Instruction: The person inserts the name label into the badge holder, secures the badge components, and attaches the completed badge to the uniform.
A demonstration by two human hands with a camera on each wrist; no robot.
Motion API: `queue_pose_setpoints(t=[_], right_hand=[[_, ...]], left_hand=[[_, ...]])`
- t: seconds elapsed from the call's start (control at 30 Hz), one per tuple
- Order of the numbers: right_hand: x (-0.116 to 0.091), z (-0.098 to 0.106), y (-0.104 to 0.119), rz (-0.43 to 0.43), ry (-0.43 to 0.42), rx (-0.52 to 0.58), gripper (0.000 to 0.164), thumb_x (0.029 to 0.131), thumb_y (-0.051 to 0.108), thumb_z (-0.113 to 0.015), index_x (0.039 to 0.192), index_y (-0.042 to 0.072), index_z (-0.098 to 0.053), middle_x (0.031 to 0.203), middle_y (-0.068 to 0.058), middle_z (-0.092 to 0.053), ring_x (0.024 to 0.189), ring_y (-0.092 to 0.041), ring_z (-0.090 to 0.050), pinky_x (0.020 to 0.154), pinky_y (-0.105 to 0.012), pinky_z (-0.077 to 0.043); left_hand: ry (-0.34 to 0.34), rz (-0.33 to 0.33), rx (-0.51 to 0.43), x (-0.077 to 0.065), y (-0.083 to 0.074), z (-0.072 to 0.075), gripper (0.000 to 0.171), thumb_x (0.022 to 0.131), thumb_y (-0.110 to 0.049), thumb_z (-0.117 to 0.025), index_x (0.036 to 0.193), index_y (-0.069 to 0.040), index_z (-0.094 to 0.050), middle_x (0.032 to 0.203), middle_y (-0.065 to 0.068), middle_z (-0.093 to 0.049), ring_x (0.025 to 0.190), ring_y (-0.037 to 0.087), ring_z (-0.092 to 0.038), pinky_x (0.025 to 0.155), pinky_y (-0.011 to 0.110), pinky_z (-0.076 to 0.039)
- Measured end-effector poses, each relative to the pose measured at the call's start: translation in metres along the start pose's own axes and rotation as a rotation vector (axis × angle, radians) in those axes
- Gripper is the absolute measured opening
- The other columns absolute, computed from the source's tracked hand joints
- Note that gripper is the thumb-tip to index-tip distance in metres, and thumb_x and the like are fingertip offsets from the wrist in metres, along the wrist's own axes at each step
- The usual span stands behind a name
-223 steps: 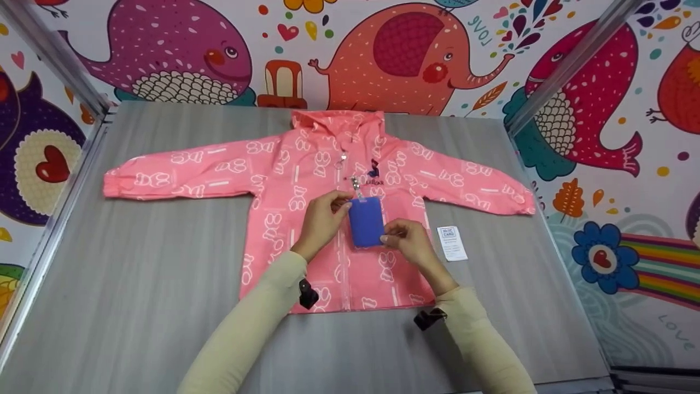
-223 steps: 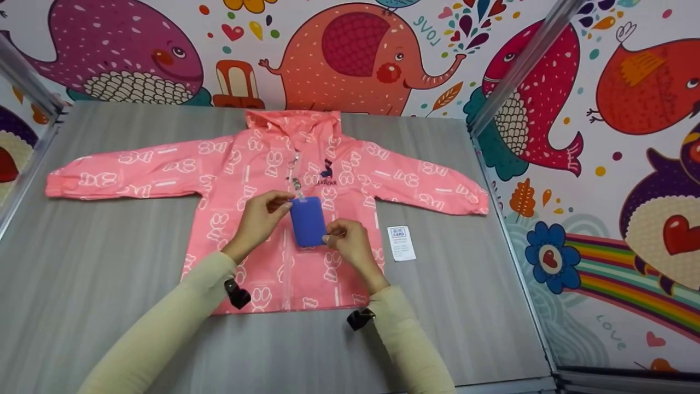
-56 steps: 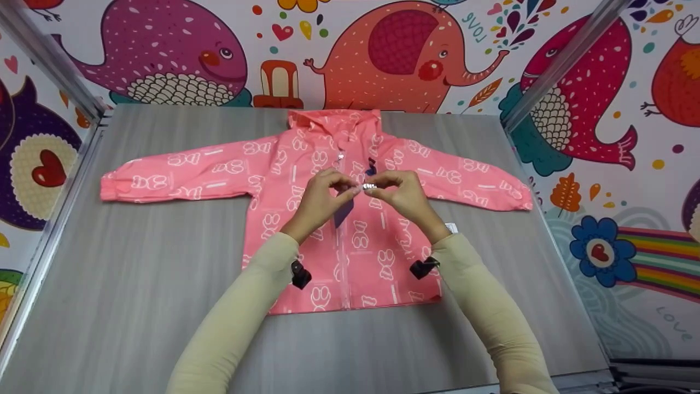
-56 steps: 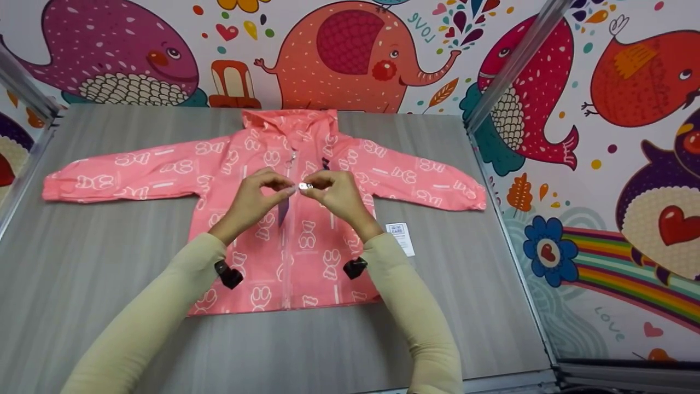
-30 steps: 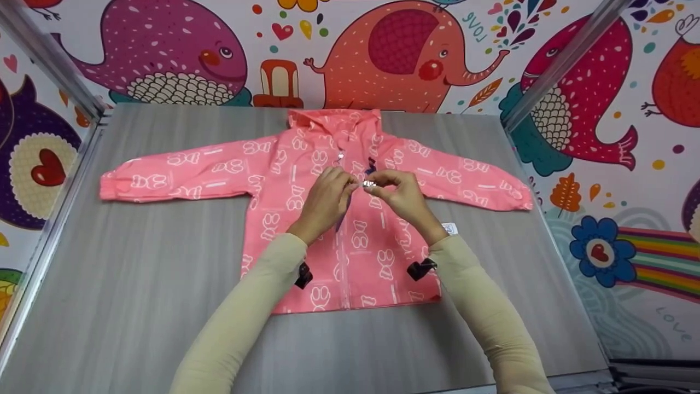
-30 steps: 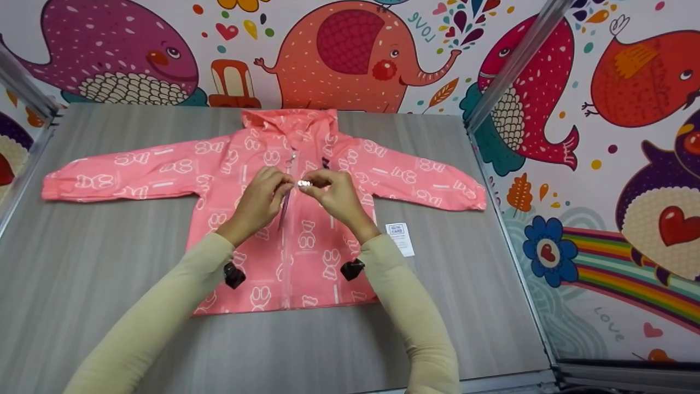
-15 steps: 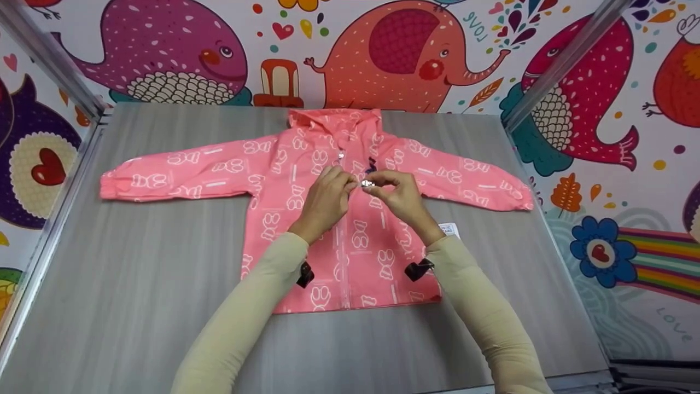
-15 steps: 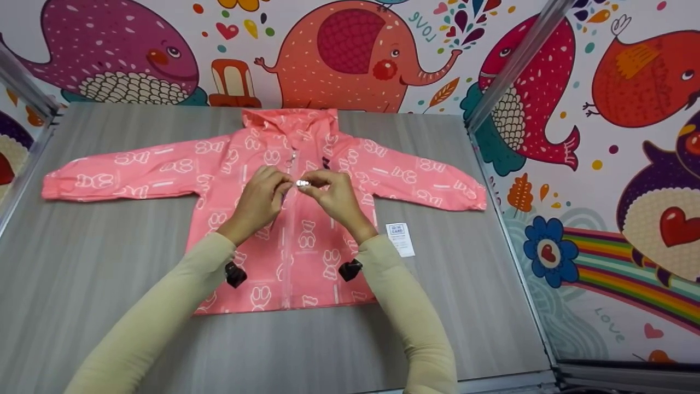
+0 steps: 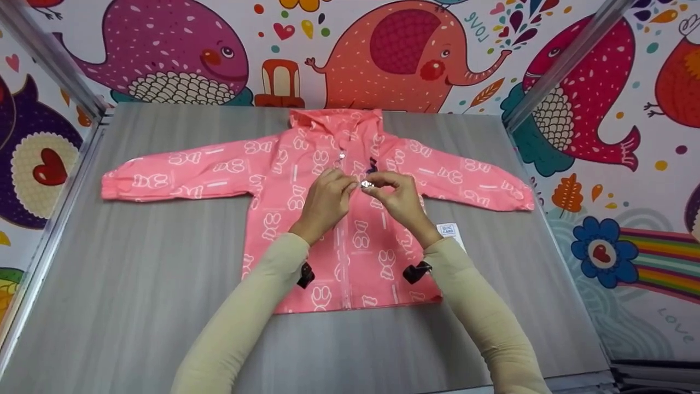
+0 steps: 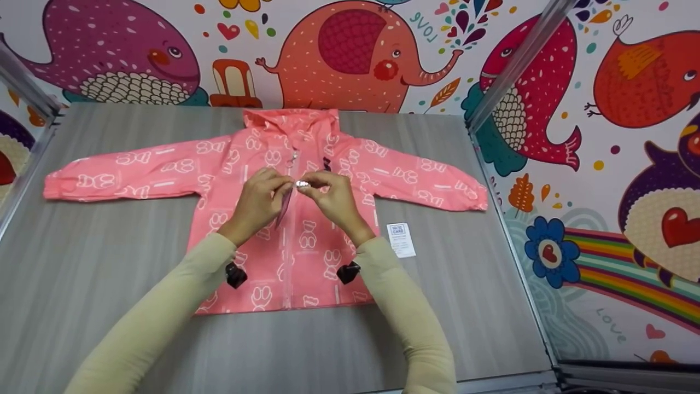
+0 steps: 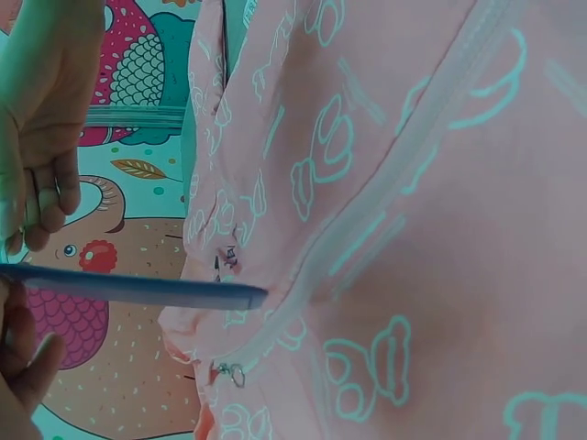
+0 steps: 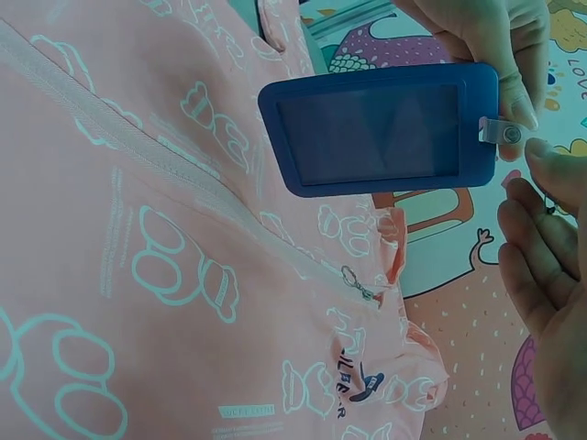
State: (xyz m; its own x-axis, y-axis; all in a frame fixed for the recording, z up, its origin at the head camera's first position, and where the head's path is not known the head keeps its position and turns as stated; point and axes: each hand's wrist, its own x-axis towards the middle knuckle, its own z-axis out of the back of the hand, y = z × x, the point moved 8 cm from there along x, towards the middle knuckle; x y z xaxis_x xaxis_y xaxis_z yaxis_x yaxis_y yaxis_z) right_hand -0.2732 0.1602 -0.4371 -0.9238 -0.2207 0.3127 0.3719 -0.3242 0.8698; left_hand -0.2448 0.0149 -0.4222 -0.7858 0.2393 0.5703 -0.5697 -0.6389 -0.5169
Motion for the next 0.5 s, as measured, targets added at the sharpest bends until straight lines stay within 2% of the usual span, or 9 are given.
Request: queue_pose_setpoints(t=[0.2,0.37,0.5], right_hand=[[-0.004,0.001,0.027,0.037,0.007,0.026,0.016,0.083,-0.002,-0.074,0.096,-0.009,-0.073,0.092,-0.023,-0.074,0.080,-0.002,-0.066,0.075,-0.016,-0.053],[-0.005,0.002,0.027,0.047,0.010,0.065,0.015,0.083,-0.002,-0.075,0.096,-0.009,-0.073,0.093,-0.024,-0.073,0.082,-0.004,-0.068,0.076,-0.018,-0.055],[-0.004,0.003,0.024,0.023,0.015,0.083,0.017,0.084,0.001,-0.074,0.098,-0.008,-0.073,0.096,-0.024,-0.074,0.085,-0.008,-0.070,0.078,-0.021,-0.056]], left_hand=[[-0.020,-0.021,-0.006,0.000,-0.002,0.001,0.016,0.095,-0.009,-0.062,0.096,-0.001,-0.076,0.085,0.009,-0.067,0.082,0.025,-0.060,0.077,0.035,-0.051],[-0.018,-0.015,-0.039,-0.001,-0.002,0.001,0.016,0.096,-0.010,-0.061,0.096,-0.002,-0.076,0.086,0.010,-0.068,0.082,0.025,-0.060,0.077,0.035,-0.051],[0.017,0.004,-0.079,0.000,0.001,0.000,0.019,0.098,-0.015,-0.059,0.098,-0.004,-0.074,0.089,0.010,-0.067,0.086,0.025,-0.059,0.081,0.035,-0.050]])
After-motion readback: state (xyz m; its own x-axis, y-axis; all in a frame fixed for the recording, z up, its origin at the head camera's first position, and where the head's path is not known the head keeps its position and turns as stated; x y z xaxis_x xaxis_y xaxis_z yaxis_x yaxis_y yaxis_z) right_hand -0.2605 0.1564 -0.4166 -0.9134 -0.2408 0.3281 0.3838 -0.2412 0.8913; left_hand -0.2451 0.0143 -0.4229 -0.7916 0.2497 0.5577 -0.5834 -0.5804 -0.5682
